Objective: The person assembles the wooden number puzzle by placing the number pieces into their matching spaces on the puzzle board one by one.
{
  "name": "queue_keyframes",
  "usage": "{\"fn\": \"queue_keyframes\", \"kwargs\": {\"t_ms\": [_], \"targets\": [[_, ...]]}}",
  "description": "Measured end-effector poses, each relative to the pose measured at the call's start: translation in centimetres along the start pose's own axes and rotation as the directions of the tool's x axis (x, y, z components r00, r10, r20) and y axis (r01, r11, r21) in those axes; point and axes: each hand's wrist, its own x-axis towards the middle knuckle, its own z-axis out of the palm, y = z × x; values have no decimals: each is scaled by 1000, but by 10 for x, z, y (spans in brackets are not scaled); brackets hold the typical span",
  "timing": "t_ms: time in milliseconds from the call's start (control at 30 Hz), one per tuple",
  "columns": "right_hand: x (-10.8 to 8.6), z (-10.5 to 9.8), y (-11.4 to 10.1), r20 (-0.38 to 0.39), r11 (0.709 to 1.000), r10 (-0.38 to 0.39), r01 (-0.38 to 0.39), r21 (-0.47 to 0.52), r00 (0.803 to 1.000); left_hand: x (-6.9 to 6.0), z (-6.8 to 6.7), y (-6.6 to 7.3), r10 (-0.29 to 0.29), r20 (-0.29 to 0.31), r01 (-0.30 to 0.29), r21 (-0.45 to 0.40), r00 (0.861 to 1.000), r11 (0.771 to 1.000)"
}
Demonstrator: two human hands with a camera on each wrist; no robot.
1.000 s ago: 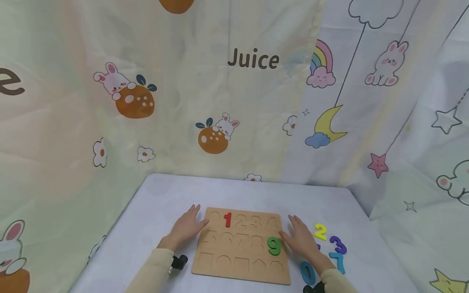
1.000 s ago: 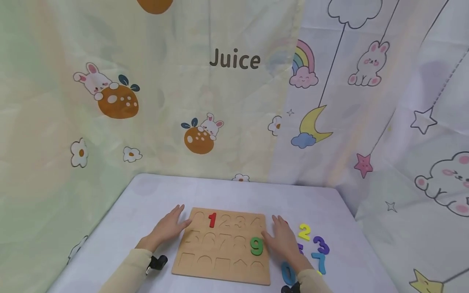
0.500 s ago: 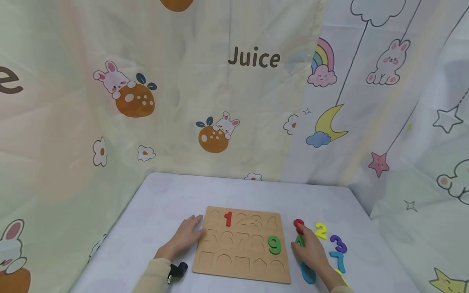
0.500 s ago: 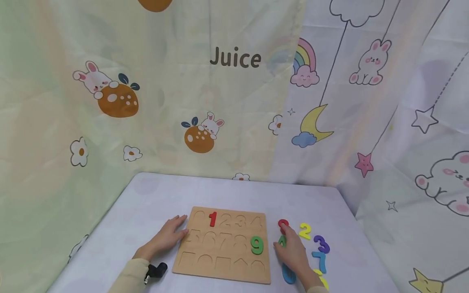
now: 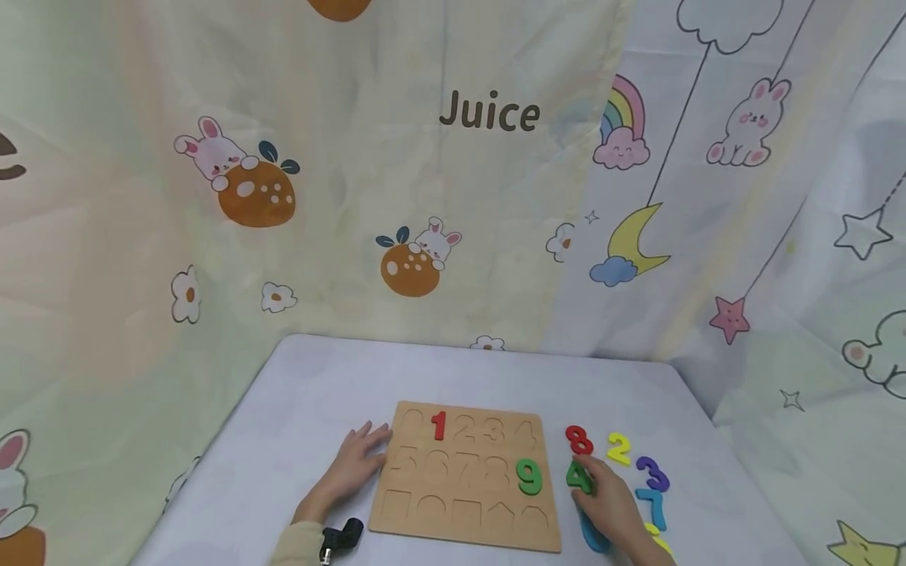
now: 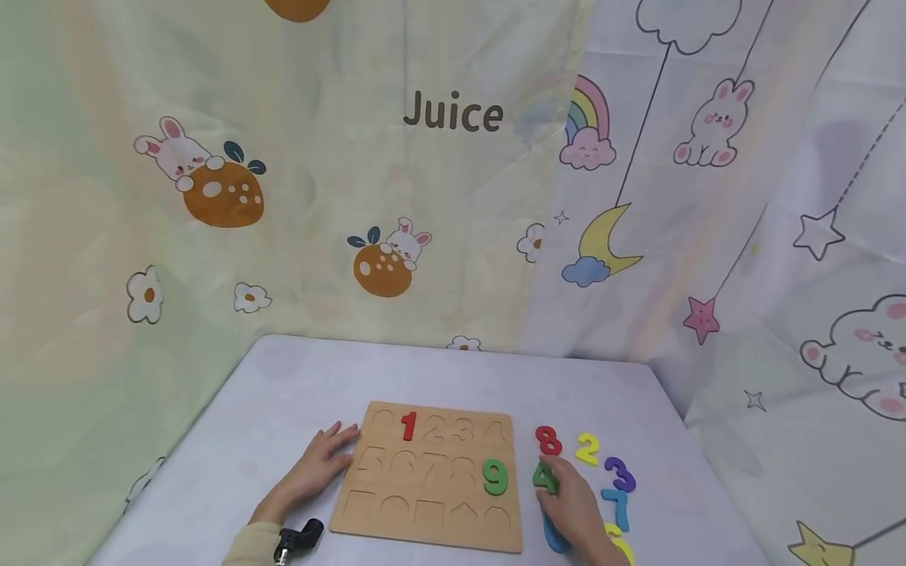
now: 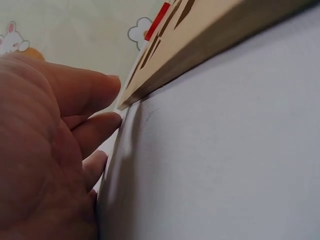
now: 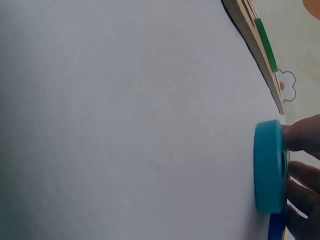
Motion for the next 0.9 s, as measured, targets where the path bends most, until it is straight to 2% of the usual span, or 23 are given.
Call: {"fn": "queue_keyframes", "kwargs": {"t_ms": [100, 167, 367, 500, 733, 900], "targets": [[-2, -2, 0, 14, 1000, -7, 7, -2, 1000, -6, 0, -1, -36, 3, 37, -14, 999, 999], [-3, -4, 0, 20, 1000, -14, 14, -4, 1000, -9, 0, -2, -36, 5, 36, -8, 999, 999], [-1, -12, -2, 39, 999, -42, 43, -22, 998, -12, 2, -2, 39, -1, -39, 30, 999, 999], [1, -15, -3, 76, 999, -25, 28, -34, 997, -16, 2, -1, 53, 0, -53, 36, 999, 998], [2, -13, 1, 94, 998, -57, 60, -36, 994, -21, 3, -2, 99, 30, -101, 101, 995, 990], [2, -14, 3, 127, 998, -56, 58, -13, 990, -25, 4, -2, 111, 22, -113, 117, 994, 987]]}}
